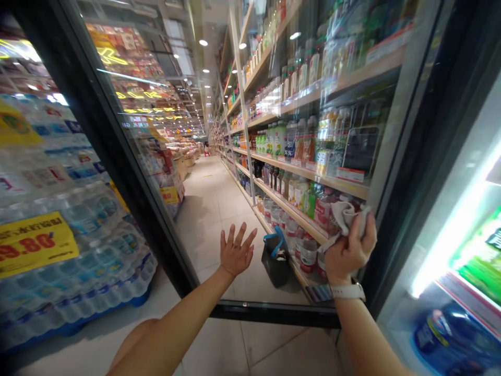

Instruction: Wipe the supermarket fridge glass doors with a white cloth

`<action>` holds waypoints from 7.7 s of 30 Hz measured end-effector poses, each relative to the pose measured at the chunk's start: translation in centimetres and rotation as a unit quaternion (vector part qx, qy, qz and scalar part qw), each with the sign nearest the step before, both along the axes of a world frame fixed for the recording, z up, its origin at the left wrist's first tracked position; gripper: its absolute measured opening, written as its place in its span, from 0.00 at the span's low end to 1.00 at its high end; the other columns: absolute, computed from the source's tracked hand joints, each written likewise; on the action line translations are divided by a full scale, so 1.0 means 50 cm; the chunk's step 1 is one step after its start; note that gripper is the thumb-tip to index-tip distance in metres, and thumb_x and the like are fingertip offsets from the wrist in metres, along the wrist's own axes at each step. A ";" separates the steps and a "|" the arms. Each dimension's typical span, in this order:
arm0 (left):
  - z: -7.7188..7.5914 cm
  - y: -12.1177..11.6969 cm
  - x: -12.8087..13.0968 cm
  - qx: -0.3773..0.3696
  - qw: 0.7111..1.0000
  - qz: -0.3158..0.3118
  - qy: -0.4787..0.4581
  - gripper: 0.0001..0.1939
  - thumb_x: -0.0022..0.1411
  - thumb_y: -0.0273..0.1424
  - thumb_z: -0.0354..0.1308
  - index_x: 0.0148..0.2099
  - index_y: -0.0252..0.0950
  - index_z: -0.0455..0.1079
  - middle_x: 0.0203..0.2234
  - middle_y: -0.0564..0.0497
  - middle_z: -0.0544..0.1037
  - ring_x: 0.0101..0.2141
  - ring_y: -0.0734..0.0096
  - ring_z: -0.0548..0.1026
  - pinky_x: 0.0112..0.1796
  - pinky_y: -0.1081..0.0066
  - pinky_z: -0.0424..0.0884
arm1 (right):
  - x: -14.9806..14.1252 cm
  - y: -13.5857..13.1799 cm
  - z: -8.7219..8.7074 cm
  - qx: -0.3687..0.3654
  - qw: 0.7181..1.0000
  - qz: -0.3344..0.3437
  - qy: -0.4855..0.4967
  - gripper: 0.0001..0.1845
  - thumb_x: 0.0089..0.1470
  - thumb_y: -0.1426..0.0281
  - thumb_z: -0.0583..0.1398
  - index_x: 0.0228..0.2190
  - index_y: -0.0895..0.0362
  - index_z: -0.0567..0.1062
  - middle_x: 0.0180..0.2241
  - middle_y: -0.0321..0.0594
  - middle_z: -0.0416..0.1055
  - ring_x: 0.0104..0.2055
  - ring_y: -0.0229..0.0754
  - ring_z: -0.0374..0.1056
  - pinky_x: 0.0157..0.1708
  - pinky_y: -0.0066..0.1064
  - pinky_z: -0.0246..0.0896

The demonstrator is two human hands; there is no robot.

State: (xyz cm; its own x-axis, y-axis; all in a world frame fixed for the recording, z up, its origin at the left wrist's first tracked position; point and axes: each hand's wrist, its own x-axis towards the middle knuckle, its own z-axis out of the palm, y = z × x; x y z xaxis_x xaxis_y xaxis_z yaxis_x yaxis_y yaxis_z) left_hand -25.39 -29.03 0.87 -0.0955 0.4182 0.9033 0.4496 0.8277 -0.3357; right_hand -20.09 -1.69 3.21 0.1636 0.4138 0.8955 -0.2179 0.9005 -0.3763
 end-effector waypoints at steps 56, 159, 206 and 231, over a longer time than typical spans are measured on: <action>0.005 0.001 0.004 -0.001 1.000 -0.006 0.002 0.31 0.61 0.35 0.53 0.66 0.46 0.52 0.64 0.50 0.57 0.66 0.57 0.45 0.64 0.52 0.39 | 0.001 -0.048 -0.031 0.178 0.980 0.050 -0.079 0.24 0.57 0.82 0.51 0.50 0.52 0.73 0.54 0.44 0.69 0.62 0.48 0.59 0.62 0.54 0.49; 0.002 0.001 0.002 -0.005 1.000 0.009 -0.006 0.31 0.61 0.35 0.54 0.66 0.46 0.53 0.63 0.50 0.58 0.66 0.57 0.46 0.64 0.52 0.39 | 0.002 -0.196 -0.338 0.471 0.786 0.313 -0.251 0.20 0.64 0.75 0.50 0.55 0.53 0.68 0.50 0.35 0.74 0.55 0.33 0.66 0.56 0.29 0.63; 0.004 0.003 -0.005 -0.009 1.000 0.003 -0.006 0.30 0.61 0.34 0.53 0.65 0.46 0.54 0.63 0.49 0.59 0.66 0.57 0.44 0.64 0.51 0.38 | -0.010 -0.058 -0.036 0.129 0.990 0.033 -0.055 0.26 0.57 0.80 0.49 0.53 0.52 0.71 0.52 0.46 0.71 0.60 0.51 0.62 0.56 0.53 0.61; 0.010 0.002 0.000 -0.001 1.000 -0.027 -0.003 0.31 0.62 0.33 0.53 0.66 0.45 0.51 0.64 0.49 0.56 0.66 0.60 0.42 0.64 0.52 0.36 | 0.003 -0.164 -0.247 0.501 0.785 0.251 -0.264 0.17 0.64 0.74 0.52 0.52 0.51 0.71 0.55 0.33 0.69 0.59 0.33 0.61 0.59 0.32 0.58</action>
State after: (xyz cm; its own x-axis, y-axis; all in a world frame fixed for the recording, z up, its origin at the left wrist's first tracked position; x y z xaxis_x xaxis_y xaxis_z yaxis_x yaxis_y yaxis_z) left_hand -25.40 -28.92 1.36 -0.0789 0.4251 0.9017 0.4961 0.8013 -0.3344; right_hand -19.95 -9.90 -9.11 -0.2980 -0.6483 0.7007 -0.6922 0.6522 0.3090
